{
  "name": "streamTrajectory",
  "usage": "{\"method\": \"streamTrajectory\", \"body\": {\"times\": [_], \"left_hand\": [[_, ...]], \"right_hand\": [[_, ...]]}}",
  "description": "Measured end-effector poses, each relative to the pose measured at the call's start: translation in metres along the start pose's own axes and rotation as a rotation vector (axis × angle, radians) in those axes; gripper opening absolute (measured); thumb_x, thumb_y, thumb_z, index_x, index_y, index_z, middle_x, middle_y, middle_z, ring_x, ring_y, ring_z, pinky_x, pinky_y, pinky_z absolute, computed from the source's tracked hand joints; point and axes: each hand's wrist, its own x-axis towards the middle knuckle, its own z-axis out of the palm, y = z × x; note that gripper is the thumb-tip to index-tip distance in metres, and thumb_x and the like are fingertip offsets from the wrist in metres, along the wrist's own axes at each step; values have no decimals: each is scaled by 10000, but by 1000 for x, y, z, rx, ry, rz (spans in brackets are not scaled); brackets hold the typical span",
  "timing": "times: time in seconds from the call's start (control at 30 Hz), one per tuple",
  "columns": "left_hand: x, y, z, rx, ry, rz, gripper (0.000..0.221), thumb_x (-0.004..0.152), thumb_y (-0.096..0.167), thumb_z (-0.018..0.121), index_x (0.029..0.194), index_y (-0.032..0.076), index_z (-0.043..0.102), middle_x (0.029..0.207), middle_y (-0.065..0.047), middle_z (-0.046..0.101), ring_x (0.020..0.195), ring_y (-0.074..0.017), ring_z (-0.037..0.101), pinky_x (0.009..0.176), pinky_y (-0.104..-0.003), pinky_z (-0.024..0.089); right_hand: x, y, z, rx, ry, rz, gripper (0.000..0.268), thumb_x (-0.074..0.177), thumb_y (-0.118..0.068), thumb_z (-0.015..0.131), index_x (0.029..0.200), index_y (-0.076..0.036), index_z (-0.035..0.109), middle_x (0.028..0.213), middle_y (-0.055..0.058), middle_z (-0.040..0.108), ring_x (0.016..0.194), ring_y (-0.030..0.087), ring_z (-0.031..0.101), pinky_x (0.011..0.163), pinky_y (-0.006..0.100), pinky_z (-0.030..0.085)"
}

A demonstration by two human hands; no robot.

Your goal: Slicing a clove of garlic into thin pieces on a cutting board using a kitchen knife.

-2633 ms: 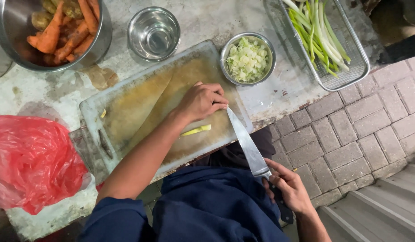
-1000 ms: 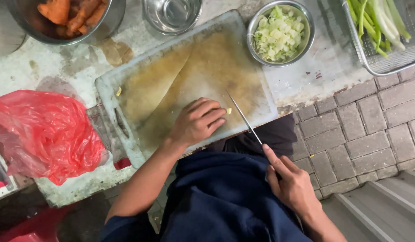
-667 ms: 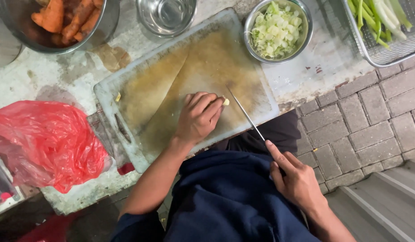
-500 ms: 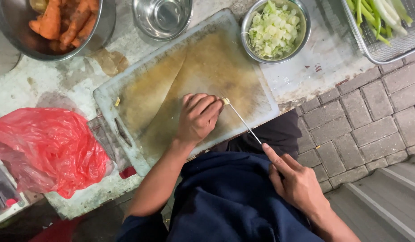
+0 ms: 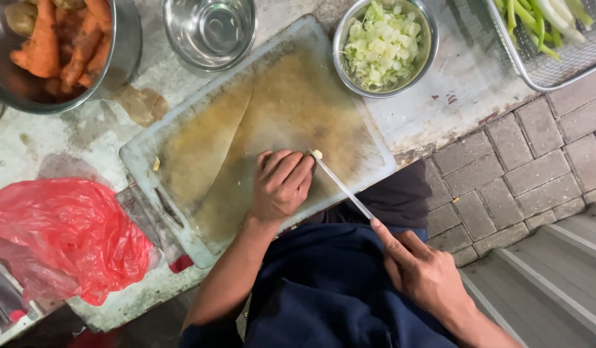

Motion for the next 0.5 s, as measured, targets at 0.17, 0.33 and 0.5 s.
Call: {"method": "streamTrajectory", "body": {"times": [0.17, 0.33, 0.5], "left_hand": [[2, 4, 2, 6, -1, -34, 130, 848, -57, 709, 856, 64, 662, 820, -16, 623, 768, -166, 596, 705, -291, 387], [1, 5, 4, -13, 8, -76, 138, 845, -64, 741, 866, 52, 668, 833, -26, 637, 779, -178, 613, 697, -299, 404], [0, 2, 6, -59, 22, -71, 125, 838, -70, 756, 859, 26, 681, 818, -34, 643, 776, -179, 589, 724, -305, 422]], "right_hand": [[2, -5, -6, -9, -16, 1, 588, 863, -215, 634, 1432, -259, 490, 768, -34, 475, 477, 234, 535, 357, 389, 466], [3, -5, -10, -41, -14, 5, 586, 865, -212, 642, 1428, -274, 491, 789, -46, 493, 459, 220, 532, 364, 371, 469], [8, -6, -11, 14, -45, 1, 602, 873, -218, 640, 1446, -273, 462, 814, -36, 497, 468, 245, 511, 375, 376, 483]]}}
